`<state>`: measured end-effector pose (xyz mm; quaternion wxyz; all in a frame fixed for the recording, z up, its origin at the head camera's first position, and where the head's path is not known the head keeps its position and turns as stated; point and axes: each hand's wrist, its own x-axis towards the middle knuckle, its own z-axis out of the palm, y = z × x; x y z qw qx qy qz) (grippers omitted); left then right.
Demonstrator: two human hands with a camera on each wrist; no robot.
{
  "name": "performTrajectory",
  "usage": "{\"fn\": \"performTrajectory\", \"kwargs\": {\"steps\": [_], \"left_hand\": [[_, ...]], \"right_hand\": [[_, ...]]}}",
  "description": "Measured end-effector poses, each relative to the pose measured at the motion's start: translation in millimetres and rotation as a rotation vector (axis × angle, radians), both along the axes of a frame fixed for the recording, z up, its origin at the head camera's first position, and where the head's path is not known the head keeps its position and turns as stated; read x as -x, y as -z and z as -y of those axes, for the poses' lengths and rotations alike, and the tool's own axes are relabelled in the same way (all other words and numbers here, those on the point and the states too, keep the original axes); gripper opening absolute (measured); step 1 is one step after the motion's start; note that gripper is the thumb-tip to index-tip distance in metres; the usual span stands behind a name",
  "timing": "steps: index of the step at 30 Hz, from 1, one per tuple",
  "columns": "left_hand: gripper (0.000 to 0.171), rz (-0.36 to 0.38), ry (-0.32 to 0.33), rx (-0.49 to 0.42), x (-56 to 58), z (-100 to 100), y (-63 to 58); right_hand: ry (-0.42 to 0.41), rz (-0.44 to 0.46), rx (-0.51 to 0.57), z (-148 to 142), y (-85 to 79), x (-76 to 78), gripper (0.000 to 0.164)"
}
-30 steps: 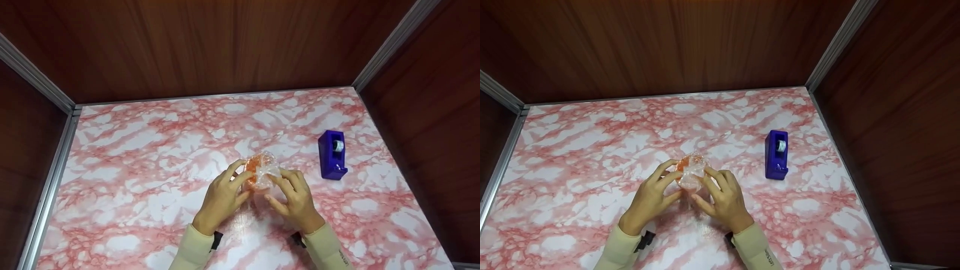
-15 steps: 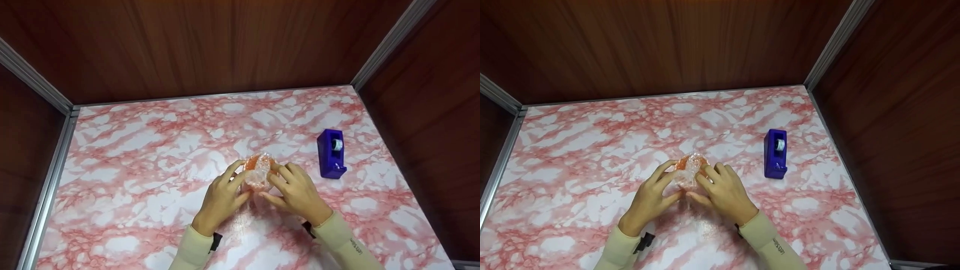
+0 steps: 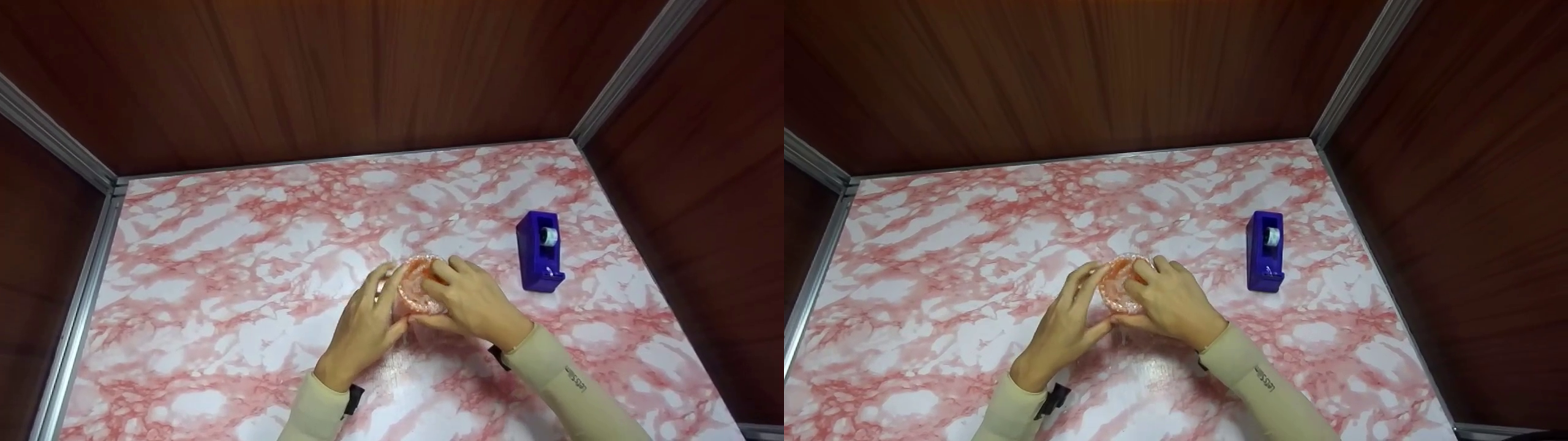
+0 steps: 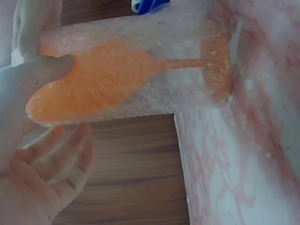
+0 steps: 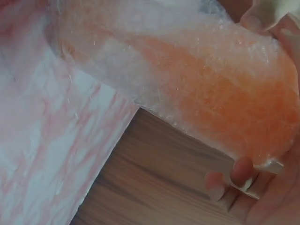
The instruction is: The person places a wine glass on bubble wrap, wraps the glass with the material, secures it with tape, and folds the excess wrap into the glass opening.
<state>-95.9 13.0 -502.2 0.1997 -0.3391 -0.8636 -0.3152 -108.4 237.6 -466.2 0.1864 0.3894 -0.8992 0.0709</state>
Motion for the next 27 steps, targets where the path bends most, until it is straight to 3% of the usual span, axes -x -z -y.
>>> {"fn": "performTrajectory", "kwargs": {"steps": [6, 9, 13, 18, 23, 27], "left_hand": [[0.076, -0.118, 0.03, 0.125, -4.1, -7, -10.1], [0.072, -0.116, 0.012, 0.203, -6.5, -10, -16.3], [0.067, -0.062, -0.028, 0.333, -8.3, -13, -25.7], [0.052, 0.098, -0.057, 0.498, -4.1, -21, -40.6], [0.025, 0.238, -0.024, 0.606, 4.6, -30, -53.0], [0.021, 0.295, 0.011, 0.636, 9.4, -32, -59.0]], "right_hand": [[0.009, 0.046, 0.004, 2, 1.8, 2.1, 0.062], [0.002, 0.057, 0.025, 3, 5.3, 0.4, 0.061], [0.002, 0.056, 0.055, 5, 10.0, -3.0, 0.059], [0.025, 0.044, 0.052, 7, 9.5, -5.7, 0.056], [0.037, 0.091, 0.013, 10, 0.3, -6.7, 0.044], [0.059, 0.153, -0.037, 14, -8.1, -5.5, 0.043]]}}
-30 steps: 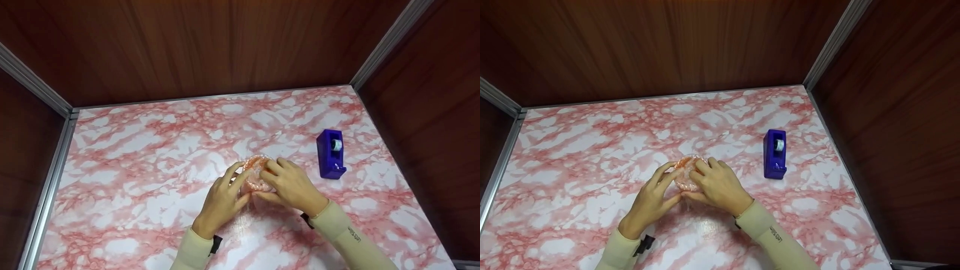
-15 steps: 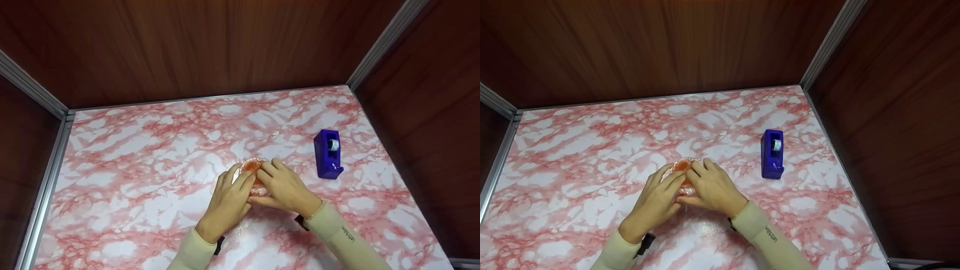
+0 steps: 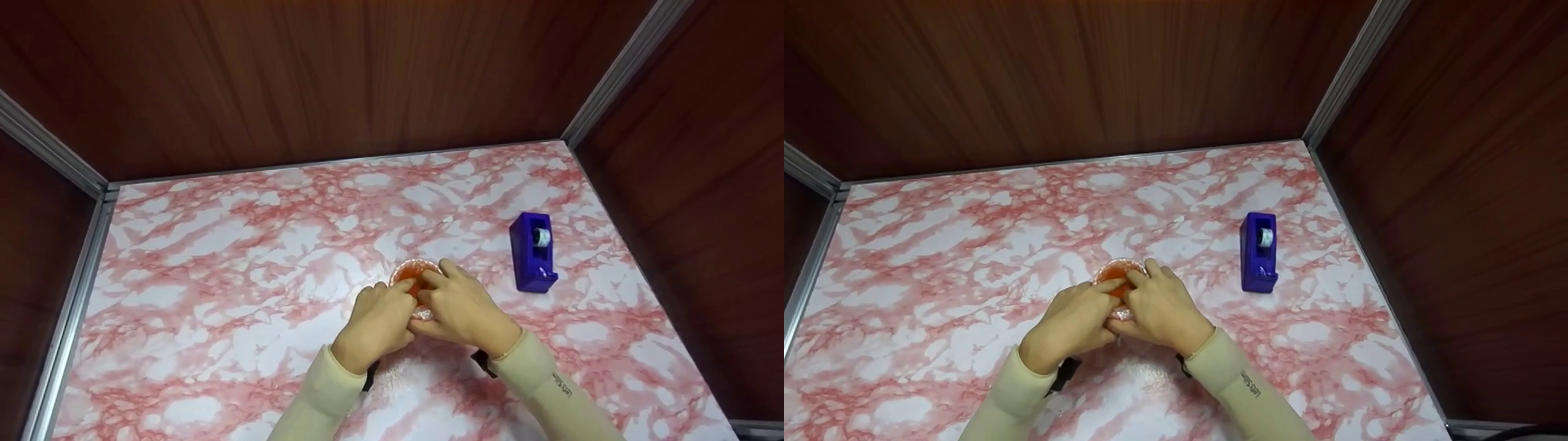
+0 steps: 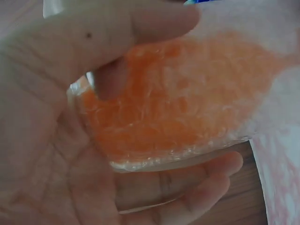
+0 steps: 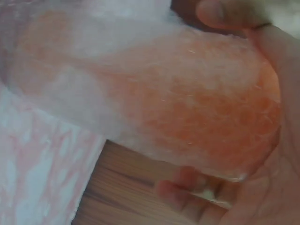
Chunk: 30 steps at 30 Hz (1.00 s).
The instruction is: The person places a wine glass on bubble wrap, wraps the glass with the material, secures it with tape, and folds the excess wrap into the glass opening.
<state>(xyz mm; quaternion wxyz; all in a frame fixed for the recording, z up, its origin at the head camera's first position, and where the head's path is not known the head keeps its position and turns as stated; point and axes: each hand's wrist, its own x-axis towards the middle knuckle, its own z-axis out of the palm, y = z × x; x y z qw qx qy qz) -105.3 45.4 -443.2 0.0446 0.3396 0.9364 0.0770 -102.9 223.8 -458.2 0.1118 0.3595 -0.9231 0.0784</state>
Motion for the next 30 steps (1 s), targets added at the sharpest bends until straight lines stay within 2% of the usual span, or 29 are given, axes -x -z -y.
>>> {"fn": "performTrajectory", "kwargs": {"steps": [4, 7, 10, 12, 14, 17, 19, 25, 30], "left_hand": [[0.03, 0.006, 0.006, -0.041, 1.7, 3, 3.1], [0.04, -0.012, 0.014, -0.099, 0.0, 4, 8.9], [0.033, -0.038, 0.015, -0.128, -1.3, 4, 11.3], [0.021, -0.057, 0.014, -0.132, -1.5, 2, 10.6], [0.01, -0.07, 0.011, -0.126, -0.5, 1, 9.5], [0.009, -0.072, 0.008, -0.124, 0.7, 1, 7.7], [0.013, -0.062, 0.01, -0.123, 1.6, 2, 7.1], [0.017, -0.041, 0.021, -0.153, 2.1, 5, 6.5], [0.018, -0.039, 0.035, -0.169, 1.1, 7, 7.9]], "right_hand": [[-0.006, 0.048, -0.029, 3, -3.7, 4.9, 0.044], [-0.064, 0.041, -0.025, 2, -2.9, 7.9, 0.042], [-0.106, 0.012, 0.0, 0, -0.2, 7.9, 0.04], [-0.094, 0.004, 0.038, -2, 3.0, 7.0, 0.039], [-0.045, 0.01, 0.08, -2, 6.2, 4.9, 0.039], [0.015, -0.005, 0.141, -2, 10.9, 1.7, 0.04], [0.014, -0.036, 0.16, -1, 12.8, -0.3, 0.039], [-0.112, -0.126, 0.183, 0, 18.9, 1.6, 0.039], [-0.159, -0.154, 0.184, -1, 22.7, 2.5, 0.042]]}}
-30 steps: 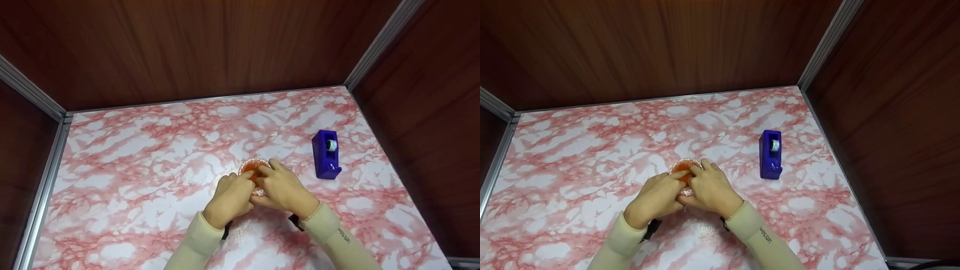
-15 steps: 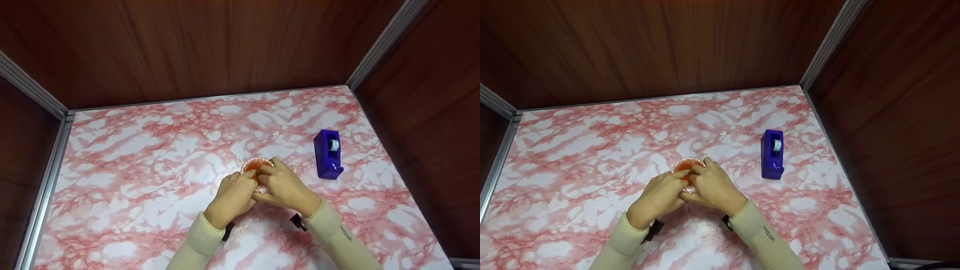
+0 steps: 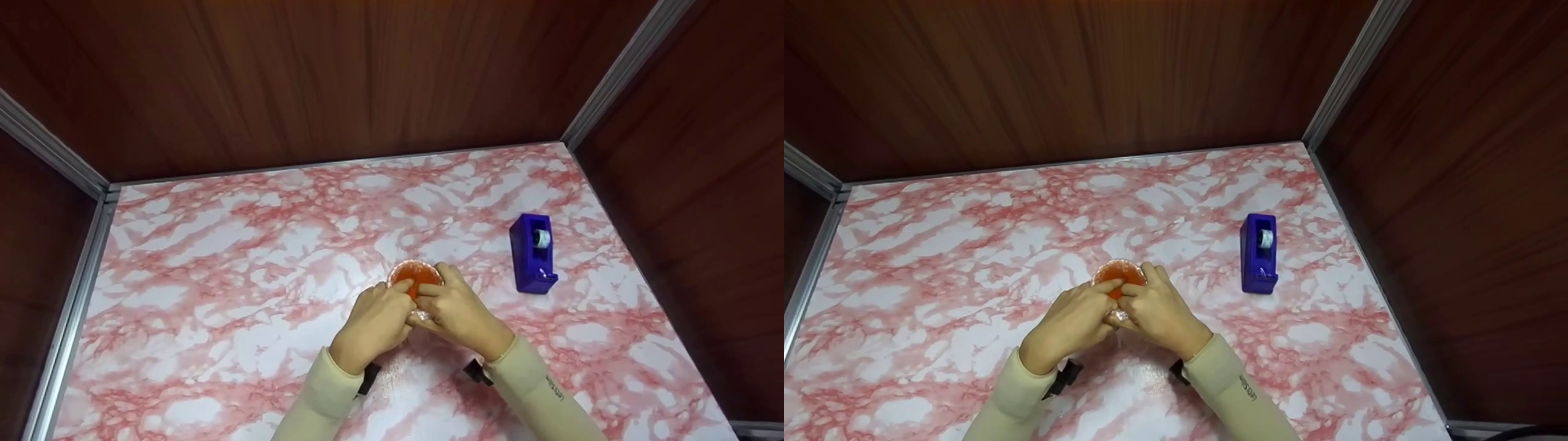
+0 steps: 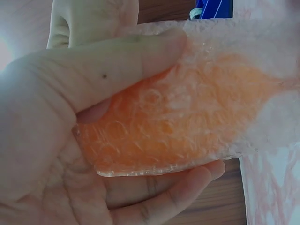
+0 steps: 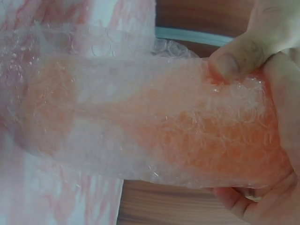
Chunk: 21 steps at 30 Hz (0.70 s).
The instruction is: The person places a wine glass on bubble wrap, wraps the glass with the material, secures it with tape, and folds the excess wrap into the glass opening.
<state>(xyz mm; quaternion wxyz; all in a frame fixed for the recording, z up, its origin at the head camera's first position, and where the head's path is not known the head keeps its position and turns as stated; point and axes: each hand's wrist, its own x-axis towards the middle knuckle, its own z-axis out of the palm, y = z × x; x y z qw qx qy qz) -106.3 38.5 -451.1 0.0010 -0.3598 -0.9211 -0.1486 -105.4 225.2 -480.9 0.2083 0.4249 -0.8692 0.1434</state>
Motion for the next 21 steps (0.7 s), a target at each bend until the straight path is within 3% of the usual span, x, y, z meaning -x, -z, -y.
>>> {"fn": "performTrajectory", "kwargs": {"steps": [7, 12, 16, 21], "left_hand": [[0.013, -0.02, 0.006, 0.031, 0.1, 0, 2.3], [0.012, -0.072, -0.007, 0.055, -2.1, -5, 2.8], [0.016, -0.125, -0.049, 0.052, -6.4, -6, 7.3], [0.025, -0.214, -0.074, 0.032, -14.4, -6, 14.3]], "right_hand": [[0.008, 0.022, 0.027, 0, 2.2, 0.4, 0.037], [0.134, 0.056, -0.003, 0, -4.5, -3.5, 0.036], [0.228, 0.075, -0.086, 2, -9.8, -7.2, 0.049], [0.254, 0.109, -0.13, 3, -13.0, -8.3, 0.049]]}}
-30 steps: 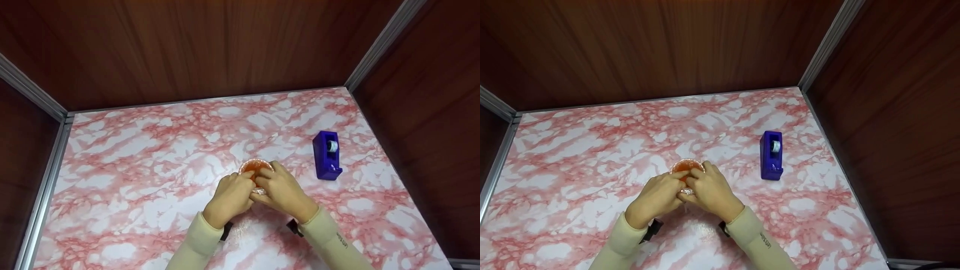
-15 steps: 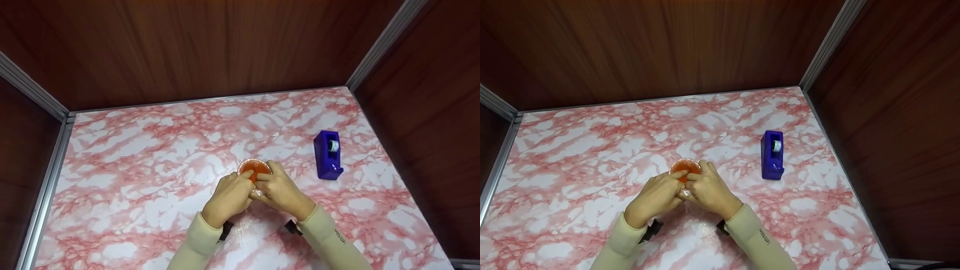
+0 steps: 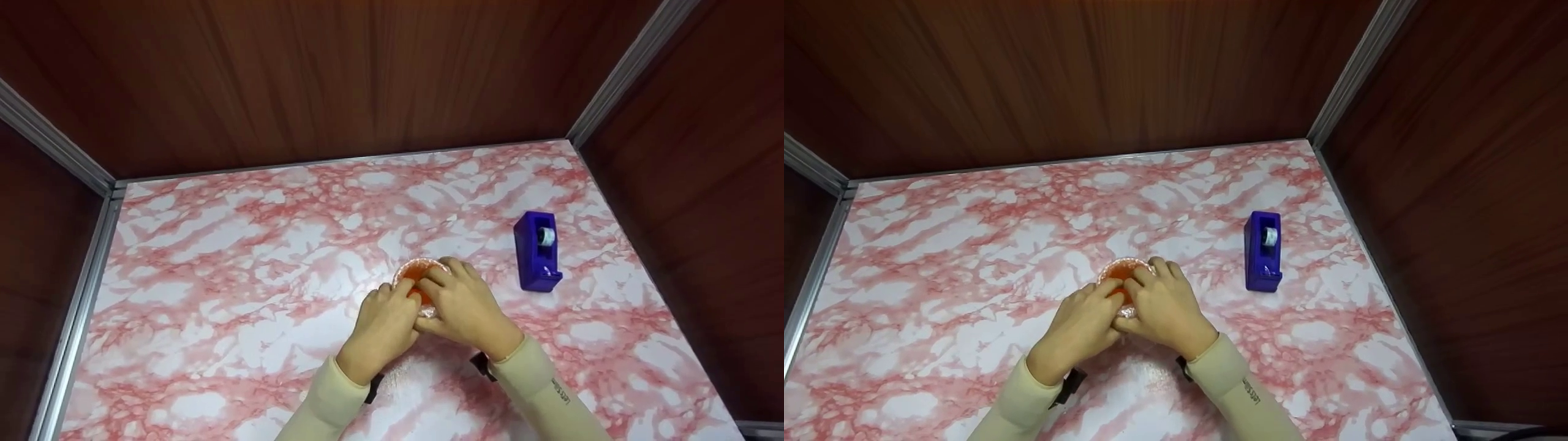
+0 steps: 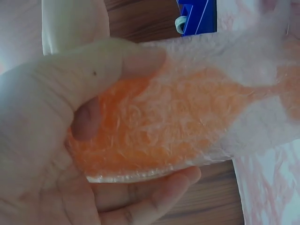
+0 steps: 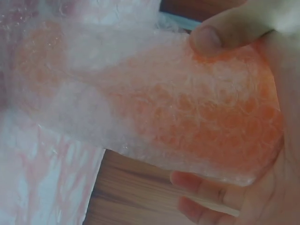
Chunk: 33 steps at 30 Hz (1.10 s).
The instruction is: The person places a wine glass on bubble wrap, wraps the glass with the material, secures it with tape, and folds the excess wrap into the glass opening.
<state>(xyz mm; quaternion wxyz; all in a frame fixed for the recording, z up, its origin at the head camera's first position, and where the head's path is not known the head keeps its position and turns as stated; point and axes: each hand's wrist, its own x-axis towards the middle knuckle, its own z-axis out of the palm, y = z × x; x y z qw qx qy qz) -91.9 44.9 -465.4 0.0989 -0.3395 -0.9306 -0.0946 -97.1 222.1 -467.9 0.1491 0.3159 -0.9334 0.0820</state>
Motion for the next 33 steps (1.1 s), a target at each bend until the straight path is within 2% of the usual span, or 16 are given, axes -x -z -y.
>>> {"fn": "performTrajectory", "kwargs": {"steps": [3, 9, 11, 17, 19, 24, 28, 30, 33], "left_hand": [[0.025, -0.003, -0.002, -0.022, -2.4, 1, -0.2], [0.013, 0.082, -0.014, -0.029, 0.8, 3, -3.1], [0.013, 0.105, -0.015, -0.025, 2.1, 3, -4.4], [0.02, 0.125, -0.028, 0.006, 3.3, 2, -8.6], [0.02, 0.127, -0.028, 0.005, 3.7, 1, -9.8], [0.02, 0.086, -0.015, 0.012, 0.5, 1, -7.1], [0.034, -0.027, -0.066, 0.047, -6.7, -2, -4.0], [0.037, -0.058, -0.105, 0.073, -10.2, -4, -5.1], [0.035, -0.017, -0.137, 0.102, -12.6, -7, -9.4]], "right_hand": [[-0.031, 0.035, 0.031, 0, -0.2, 1.4, 0.044], [-0.054, 0.062, 0.066, 2, 1.1, 1.6, 0.039], [-0.044, 0.034, 0.055, 2, 1.4, 0.0, 0.04], [-0.014, -0.14, -0.01, 4, -0.6, -8.3, 0.048], [0.002, -0.15, -0.016, 4, -0.6, -9.3, 0.05], [0.046, -0.048, -0.048, 4, -1.3, -7.8, 0.054], [0.071, 0.034, -0.1, 4, -6.1, -4.4, 0.051], [0.069, 0.057, -0.118, 4, -8.0, -2.5, 0.05], [0.046, 0.054, -0.117, 3, -8.9, -1.1, 0.047]]}}
